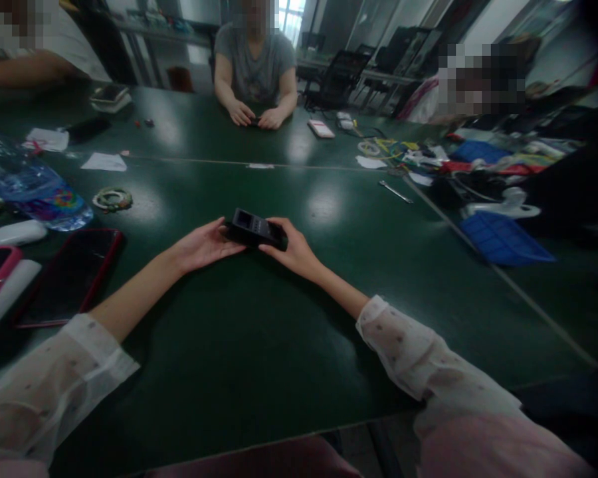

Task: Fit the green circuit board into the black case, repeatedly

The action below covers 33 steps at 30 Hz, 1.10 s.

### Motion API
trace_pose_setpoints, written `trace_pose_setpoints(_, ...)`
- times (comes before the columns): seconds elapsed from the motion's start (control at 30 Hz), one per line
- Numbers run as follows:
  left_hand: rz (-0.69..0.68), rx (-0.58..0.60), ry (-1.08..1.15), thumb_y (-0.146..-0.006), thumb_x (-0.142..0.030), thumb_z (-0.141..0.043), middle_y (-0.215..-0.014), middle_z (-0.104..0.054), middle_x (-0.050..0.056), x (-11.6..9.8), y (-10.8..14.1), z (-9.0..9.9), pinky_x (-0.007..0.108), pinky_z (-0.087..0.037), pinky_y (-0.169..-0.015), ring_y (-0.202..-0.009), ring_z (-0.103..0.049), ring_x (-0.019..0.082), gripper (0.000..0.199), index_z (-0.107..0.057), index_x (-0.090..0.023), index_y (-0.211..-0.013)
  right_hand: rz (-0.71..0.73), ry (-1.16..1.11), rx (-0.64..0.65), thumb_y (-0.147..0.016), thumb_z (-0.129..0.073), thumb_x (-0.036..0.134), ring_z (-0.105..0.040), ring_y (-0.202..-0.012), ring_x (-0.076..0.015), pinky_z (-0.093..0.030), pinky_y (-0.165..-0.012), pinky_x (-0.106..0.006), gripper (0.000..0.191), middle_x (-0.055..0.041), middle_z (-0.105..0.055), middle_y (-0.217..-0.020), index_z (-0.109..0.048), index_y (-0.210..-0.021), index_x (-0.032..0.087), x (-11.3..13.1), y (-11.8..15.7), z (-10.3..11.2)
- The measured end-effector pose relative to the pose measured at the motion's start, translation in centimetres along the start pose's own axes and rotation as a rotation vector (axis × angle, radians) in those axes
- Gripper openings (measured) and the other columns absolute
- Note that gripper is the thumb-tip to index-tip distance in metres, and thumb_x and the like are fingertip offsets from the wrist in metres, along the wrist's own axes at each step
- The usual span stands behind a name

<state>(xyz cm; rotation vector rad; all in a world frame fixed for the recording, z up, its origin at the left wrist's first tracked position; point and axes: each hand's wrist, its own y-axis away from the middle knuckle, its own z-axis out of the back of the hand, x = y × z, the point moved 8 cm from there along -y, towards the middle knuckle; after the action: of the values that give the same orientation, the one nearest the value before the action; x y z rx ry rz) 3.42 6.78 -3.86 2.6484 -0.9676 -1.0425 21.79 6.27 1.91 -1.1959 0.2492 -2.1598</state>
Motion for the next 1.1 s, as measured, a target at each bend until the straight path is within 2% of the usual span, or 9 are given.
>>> trace_pose_setpoints(0.33, -0.009, -0.012, -0.039, -0.104, -0.029, -0.046, -0.121, -0.070, 0.018, -0.1, 0.0, 0.1, 0.043, -0.051, -0.110, -0.122, -0.067, 0.029, 0.028, -0.063, -0.011, -0.117, -0.002, -0.038, -0.016, -0.087, -0.071, 0.047, -0.064, -0.117, -0.0296, -0.052, -0.101, -0.048, 0.053, -0.0120, -0.064, -0.126, -0.050, -0.130, 0.024, -0.2, 0.1, 0.2)
trace_pose_setpoints(0.57, -0.003, -0.051, -0.046, -0.103, -0.024, -0.043, -0.120, -0.070, 0.018, -0.1, 0.0, 0.3, 0.041, -0.053, -0.107, -0.117, -0.070, 0.029, 0.032, -0.057, -0.011, -0.130, -0.018, -0.076, -0.060, -0.086, -0.071, 0.051, -0.064, -0.115, -0.0292, -0.052, -0.100, -0.047, 0.054, -0.0114, -0.065, -0.124, -0.051, -0.129, 0.025, -0.2, 0.1, 0.4)
trace_pose_setpoints(0.7, 0.000, -0.019, -0.085, -0.100, -0.015, -0.044, -0.122, -0.070, 0.019, 0.0, 0.0, 0.2, 0.038, -0.051, -0.109, -0.119, -0.069, 0.028, 0.040, -0.052, -0.008, -0.138, -0.030, -0.066, -0.072, -0.085, -0.070, 0.055, -0.064, -0.115, -0.0293, -0.052, -0.100, -0.048, 0.056, -0.0110, -0.065, -0.124, -0.051, -0.129, 0.025, -0.4, 0.0, 0.4)
trace_pose_setpoints(0.9, -0.042, 0.033, -0.149, -0.094, -0.004, -0.044, -0.118, -0.073, 0.017, -0.3, 0.2, -0.4, 0.039, -0.050, -0.111, -0.117, -0.070, 0.029, 0.036, -0.061, -0.007, -0.127, -0.053, -0.038, -0.098, -0.085, -0.068, 0.061, -0.063, -0.113, -0.0295, -0.052, -0.098, -0.048, 0.060, -0.0108, -0.064, -0.123, -0.051, -0.131, 0.026, -0.5, 0.1, 0.6)
trace_pose_setpoints(1.1, -0.052, 0.064, -0.185, -0.093, -0.001, -0.045, -0.122, -0.071, 0.018, -0.3, 0.2, -0.8, 0.039, -0.048, -0.113, -0.119, -0.069, 0.027, 0.043, -0.056, -0.004, -0.135, -0.059, -0.047, -0.130, -0.086, -0.068, 0.060, -0.062, -0.114, -0.0293, -0.052, -0.100, -0.048, 0.059, -0.0105, -0.064, -0.124, -0.051, -0.130, 0.025, -0.1, 0.1, 1.1)
